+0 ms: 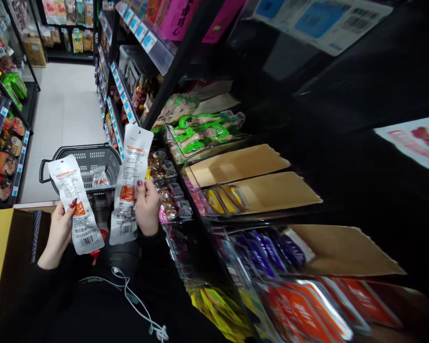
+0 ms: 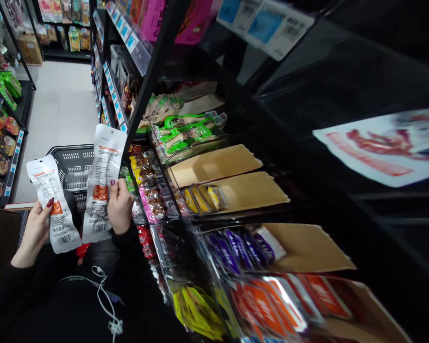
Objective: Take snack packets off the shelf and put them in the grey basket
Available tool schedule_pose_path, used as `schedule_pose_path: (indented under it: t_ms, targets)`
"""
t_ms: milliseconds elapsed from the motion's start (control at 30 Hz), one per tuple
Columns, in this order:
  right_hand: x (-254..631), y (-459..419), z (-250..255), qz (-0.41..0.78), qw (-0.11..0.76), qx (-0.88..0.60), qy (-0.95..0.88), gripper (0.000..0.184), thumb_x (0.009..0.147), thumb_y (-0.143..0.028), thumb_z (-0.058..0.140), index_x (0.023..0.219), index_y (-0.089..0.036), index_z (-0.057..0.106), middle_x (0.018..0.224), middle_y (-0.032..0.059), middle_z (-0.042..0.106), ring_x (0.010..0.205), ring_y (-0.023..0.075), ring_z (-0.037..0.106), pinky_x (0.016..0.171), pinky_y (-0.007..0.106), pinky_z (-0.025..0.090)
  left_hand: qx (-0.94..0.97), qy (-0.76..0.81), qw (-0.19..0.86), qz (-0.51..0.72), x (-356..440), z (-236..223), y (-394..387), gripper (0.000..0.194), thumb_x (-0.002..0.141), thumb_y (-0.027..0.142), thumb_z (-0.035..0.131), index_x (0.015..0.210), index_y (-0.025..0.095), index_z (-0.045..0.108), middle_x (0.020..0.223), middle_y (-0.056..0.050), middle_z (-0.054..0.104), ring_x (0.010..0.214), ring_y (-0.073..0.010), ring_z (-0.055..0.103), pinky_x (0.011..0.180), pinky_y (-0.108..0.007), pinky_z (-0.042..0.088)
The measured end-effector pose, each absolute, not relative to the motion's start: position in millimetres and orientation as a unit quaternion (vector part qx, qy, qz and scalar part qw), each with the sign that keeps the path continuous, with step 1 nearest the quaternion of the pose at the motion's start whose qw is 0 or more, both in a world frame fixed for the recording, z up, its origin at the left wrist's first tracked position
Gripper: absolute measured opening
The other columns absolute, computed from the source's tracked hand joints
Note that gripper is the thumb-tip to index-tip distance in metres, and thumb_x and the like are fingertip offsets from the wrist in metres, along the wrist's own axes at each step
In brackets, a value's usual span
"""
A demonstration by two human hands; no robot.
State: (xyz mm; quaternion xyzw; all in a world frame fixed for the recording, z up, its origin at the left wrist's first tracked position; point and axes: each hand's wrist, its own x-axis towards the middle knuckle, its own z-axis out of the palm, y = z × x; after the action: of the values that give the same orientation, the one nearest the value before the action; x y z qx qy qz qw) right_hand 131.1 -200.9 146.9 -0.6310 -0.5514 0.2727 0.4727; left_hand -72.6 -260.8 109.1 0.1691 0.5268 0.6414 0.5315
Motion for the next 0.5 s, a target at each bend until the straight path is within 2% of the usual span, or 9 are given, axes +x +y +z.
schedule_pose_path:
  t_ms: [100, 167, 233, 300, 400, 500]
  targets:
    - [153, -197, 117, 0.318, 0.442, -0.649, -0.531, 0.014, 0.087, -0.033, 0.039, 0.080, -0.024, 0.045, 0.070, 0.0007, 0.057, 0.064, 0.0166, 0.053, 0.062, 0.027, 0.040, 0.161, 0.529, 0.526, 0.646, -78, 111, -262, 0.042, 0.061, 0.027, 0.082, 0.098, 0.019, 0.065, 0.095, -0.004, 0.072, 0.076, -0.0145, 0.067, 0.071, -0.023, 0.054]
    - [164, -196, 86, 0.396, 0.366, -0.655, -0.529, 0.008, 0.083, -0.027, 0.042, 0.084, -0.023, 0.049, 0.080, 0.0024, 0.063, 0.074, 0.0180, 0.058, 0.068, 0.028, 0.045, 0.156, 0.536, 0.520, 0.646, -82, 112, -263, 0.044, 0.058, 0.023, 0.083, 0.098, 0.019, 0.065, 0.093, -0.003, 0.072, 0.074, -0.0140, 0.067, 0.071, -0.024, 0.054]
    - [166, -193, 52, 0.472, 0.267, -0.651, -0.531, 0.010, 0.083, -0.023, 0.042, 0.086, -0.021, 0.052, 0.084, 0.0032, 0.066, 0.079, 0.0180, 0.062, 0.072, 0.028, 0.047, 0.150, 0.543, 0.513, 0.648, -86, 112, -263, 0.046, 0.056, 0.022, 0.084, 0.097, 0.019, 0.065, 0.091, -0.002, 0.072, 0.073, -0.0141, 0.067, 0.070, -0.024, 0.054]
    - [157, -183, 21, 0.482, 0.203, -0.662, -0.536, 0.012, 0.082, -0.018, 0.043, 0.083, -0.019, 0.055, 0.084, 0.0040, 0.067, 0.081, 0.0180, 0.063, 0.074, 0.029, 0.048, 0.142, 0.547, 0.507, 0.651, -90, 111, -263, 0.046, 0.055, 0.022, 0.085, 0.096, 0.018, 0.065, 0.090, -0.003, 0.072, 0.073, -0.0148, 0.067, 0.069, -0.025, 0.054]
    - [132, -143, -4, 0.467, 0.177, -0.672, -0.547, 0.012, 0.081, -0.012, 0.048, 0.078, -0.017, 0.057, 0.083, 0.0061, 0.068, 0.085, 0.0186, 0.063, 0.079, 0.029, 0.048, 0.141, 0.552, 0.503, 0.650, -92, 110, -263, 0.047, 0.056, 0.022, 0.084, 0.098, 0.018, 0.064, 0.094, -0.004, 0.072, 0.076, -0.0161, 0.068, 0.071, -0.025, 0.054]
    - [112, -79, -3, 0.452, 0.170, -0.668, -0.566, 0.008, 0.085, -0.017, 0.054, 0.081, -0.013, 0.061, 0.086, 0.0096, 0.067, 0.088, 0.0191, 0.062, 0.083, 0.032, 0.047, 0.151, 0.559, 0.498, 0.646, -92, 111, -265, 0.048, 0.057, 0.023, 0.083, 0.100, 0.018, 0.064, 0.097, -0.005, 0.072, 0.078, -0.0171, 0.068, 0.072, -0.026, 0.054]
